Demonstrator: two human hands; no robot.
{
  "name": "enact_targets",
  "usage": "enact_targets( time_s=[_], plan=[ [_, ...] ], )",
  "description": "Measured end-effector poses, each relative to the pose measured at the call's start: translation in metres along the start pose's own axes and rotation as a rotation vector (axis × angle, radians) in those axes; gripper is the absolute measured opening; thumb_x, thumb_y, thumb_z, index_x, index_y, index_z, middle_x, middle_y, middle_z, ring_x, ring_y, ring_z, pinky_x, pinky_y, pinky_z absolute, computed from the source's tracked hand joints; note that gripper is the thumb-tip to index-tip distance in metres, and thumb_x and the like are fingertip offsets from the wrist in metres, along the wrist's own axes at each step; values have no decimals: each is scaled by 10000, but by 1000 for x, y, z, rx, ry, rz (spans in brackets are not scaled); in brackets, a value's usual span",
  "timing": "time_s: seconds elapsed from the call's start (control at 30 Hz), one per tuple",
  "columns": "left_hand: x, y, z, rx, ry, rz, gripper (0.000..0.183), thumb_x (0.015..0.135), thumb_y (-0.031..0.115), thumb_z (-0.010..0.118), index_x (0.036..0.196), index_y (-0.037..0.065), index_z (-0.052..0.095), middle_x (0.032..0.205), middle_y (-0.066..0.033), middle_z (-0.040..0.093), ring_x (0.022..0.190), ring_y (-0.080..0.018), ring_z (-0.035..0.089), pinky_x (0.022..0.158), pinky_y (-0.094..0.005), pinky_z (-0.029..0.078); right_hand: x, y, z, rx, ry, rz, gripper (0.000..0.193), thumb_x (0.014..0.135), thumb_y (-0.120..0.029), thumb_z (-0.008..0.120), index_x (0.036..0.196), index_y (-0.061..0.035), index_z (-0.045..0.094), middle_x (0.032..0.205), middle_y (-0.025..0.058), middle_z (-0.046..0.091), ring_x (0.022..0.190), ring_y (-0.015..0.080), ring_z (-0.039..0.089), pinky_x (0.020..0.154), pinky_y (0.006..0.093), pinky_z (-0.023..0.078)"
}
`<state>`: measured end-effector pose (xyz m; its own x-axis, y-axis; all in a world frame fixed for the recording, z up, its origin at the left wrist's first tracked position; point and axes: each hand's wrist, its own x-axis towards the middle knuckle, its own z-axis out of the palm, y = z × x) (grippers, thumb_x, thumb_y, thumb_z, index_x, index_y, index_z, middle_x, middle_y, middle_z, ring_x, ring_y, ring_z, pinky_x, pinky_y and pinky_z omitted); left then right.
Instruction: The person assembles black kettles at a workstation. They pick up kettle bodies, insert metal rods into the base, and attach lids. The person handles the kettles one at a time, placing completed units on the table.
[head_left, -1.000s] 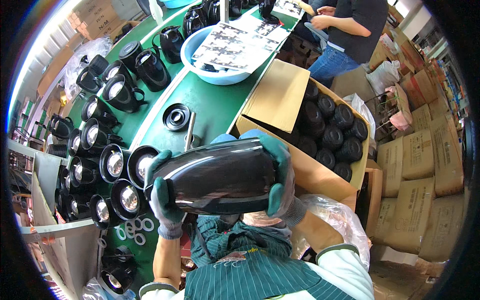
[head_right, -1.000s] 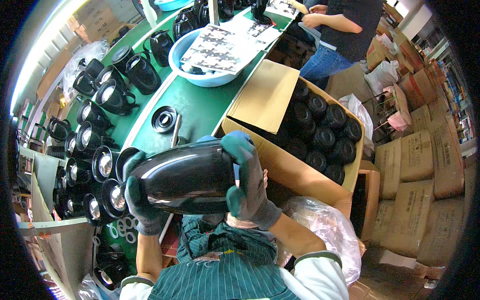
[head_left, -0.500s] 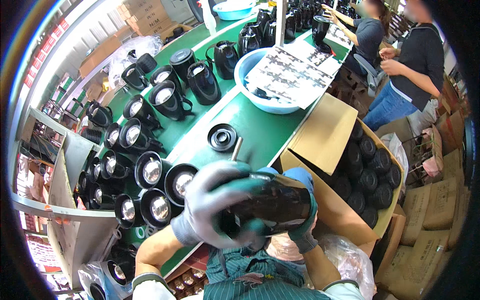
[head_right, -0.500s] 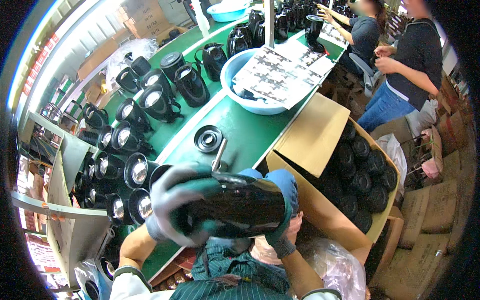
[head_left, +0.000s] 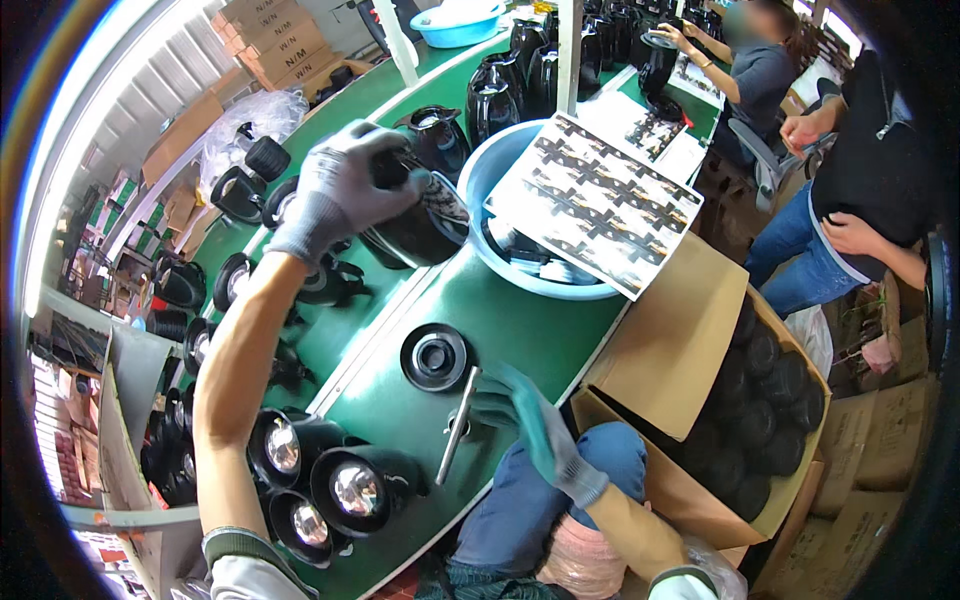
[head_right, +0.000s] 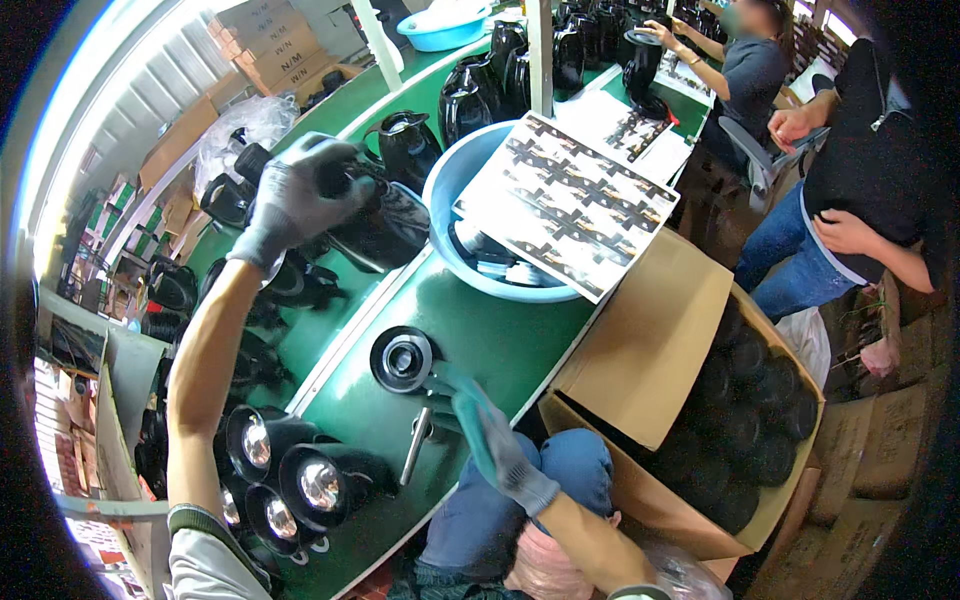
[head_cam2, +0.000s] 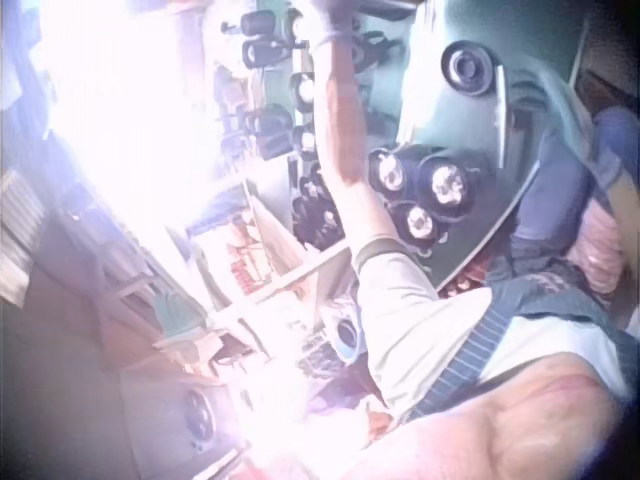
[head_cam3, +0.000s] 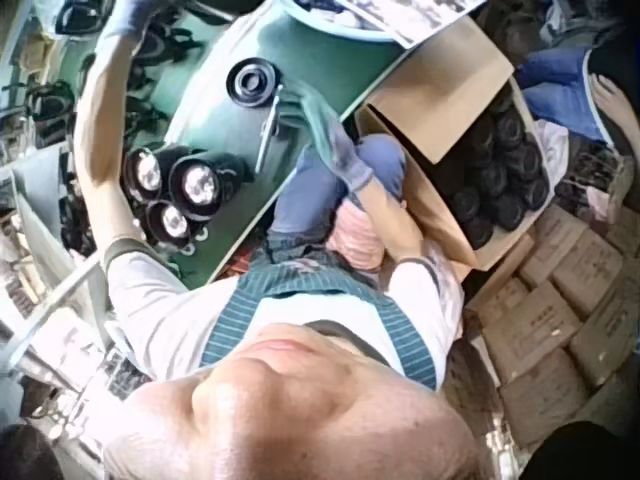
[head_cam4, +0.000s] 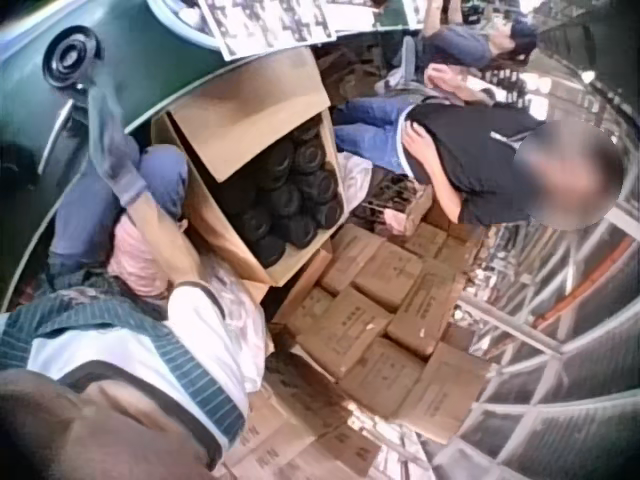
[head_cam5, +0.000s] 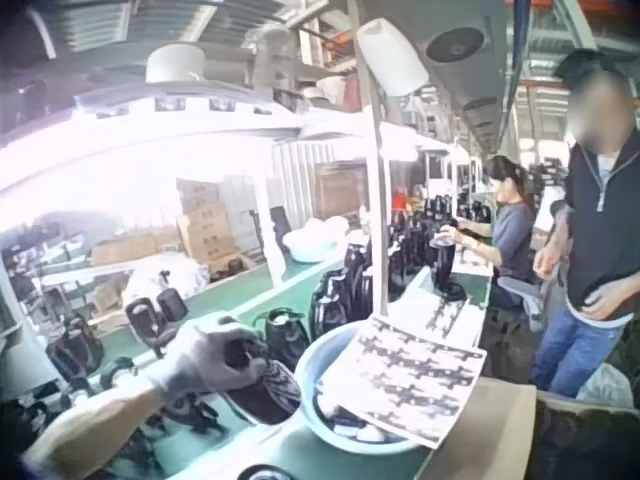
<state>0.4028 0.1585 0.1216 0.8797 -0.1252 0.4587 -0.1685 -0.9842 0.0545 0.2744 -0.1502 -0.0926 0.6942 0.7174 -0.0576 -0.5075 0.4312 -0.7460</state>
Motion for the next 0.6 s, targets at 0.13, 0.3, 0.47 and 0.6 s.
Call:
enact_targets(
  time_s=[0.13, 0.3, 0.47, 0.6],
  plan=[
    [13, -33, 25, -26, 37, -83, 410, 818, 285, 780, 1142, 39, 732, 1066, -172, 713, 1007, -310, 711, 918, -404, 558, 117, 31, 3, 247, -158, 67, 676, 1108, -481, 393, 1649, -121, 204, 1570, 187, 427, 1374, 306, 533, 1142, 454, 451],
    [12, -37, 9, -33, -68, 1, 403, 809, 280, 777, 1132, 43, 737, 1044, -184, 710, 961, -327, 703, 899, -421, 555, 197, 35, 21, 560, 114, 329, 716, 1083, -601, 294, 1593, -102, 230, 1581, 247, 343, 1437, 441, 422, 1178, 576, 402],
    [-22, -7, 26, -17, -343, 69, 493, 737, 400, 800, 1127, 105, 738, 1084, -145, 676, 995, -344, 688, 886, -425, 568, 187, 18, 46, 738, 290, 455, 684, 1068, -620, 325, 1561, -145, 331, 1504, 247, 445, 1339, 422, 538, 1111, 552, 494],
    [-40, -23, 71, 30, -335, -60, 630, 731, 513, 792, 1223, 127, 712, 1145, -178, 659, 1080, -357, 667, 952, -461, 542, 236, 50, 28, 776, 440, 358, 585, 1089, -547, 358, 1468, -118, 478, 1357, 193, 606, 1212, 346, 647, 993, 506, 604]
  ],
)
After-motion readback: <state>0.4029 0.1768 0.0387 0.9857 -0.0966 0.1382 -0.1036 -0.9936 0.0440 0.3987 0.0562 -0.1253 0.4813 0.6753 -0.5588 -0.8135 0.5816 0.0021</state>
